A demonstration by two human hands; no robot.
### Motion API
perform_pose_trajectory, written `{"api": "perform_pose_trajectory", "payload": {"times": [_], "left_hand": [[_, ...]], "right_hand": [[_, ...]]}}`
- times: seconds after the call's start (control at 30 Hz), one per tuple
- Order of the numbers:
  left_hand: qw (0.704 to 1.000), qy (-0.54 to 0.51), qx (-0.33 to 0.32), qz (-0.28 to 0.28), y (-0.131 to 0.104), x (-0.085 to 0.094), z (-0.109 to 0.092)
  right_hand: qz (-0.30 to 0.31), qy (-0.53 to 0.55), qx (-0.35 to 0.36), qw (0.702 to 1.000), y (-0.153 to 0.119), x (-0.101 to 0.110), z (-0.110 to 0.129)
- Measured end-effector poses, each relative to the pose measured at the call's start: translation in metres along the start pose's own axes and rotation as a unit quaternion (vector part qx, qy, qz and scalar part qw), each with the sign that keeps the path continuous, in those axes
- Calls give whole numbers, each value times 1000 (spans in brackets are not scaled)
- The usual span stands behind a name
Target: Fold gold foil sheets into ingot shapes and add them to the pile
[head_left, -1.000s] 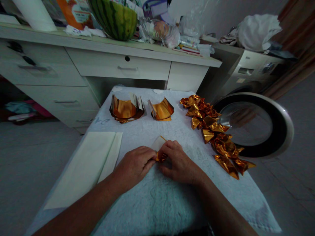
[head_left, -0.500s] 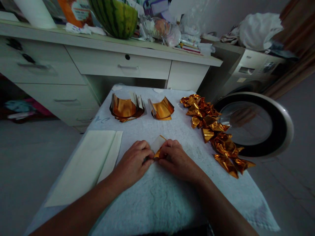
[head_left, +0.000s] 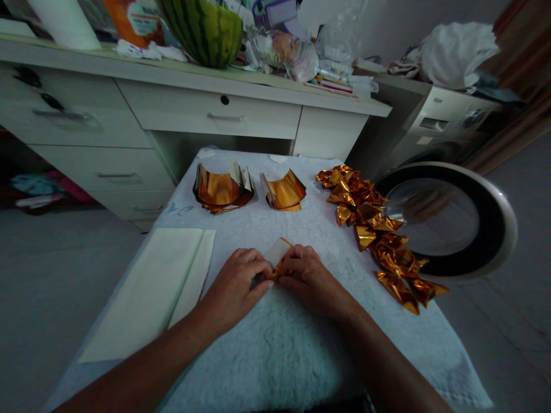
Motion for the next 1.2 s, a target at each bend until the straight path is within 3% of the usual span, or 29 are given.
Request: {"api": "perform_pose_trajectory", "payload": {"times": [0.27,0.5,0.73,1.2], "left_hand": [[1000,4,-5,-20,-2,-1,2],[999,33,-19,-29,-1,2,-6],[996,68,18,-62,-3,5,0],[995,82,23,-49,-3,3,-1]], "right_hand": [[-16,-5,-21,1000,1,-1,-3],[-71,22,-39,996,1,0,-11],[-83,9,-55,995,4,-3,-14],[-88,-14,-71,993,5,-4,-12]]}}
Point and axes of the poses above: each hand's wrist, its own y-axis towards the middle knuckle, its own x-axis out of the back of the hand, z = x × y, the point moved 8 cm from there along y, towards the middle knuckle, and after that the axes turned 9 degrees about -x, right-handed, at the moved point
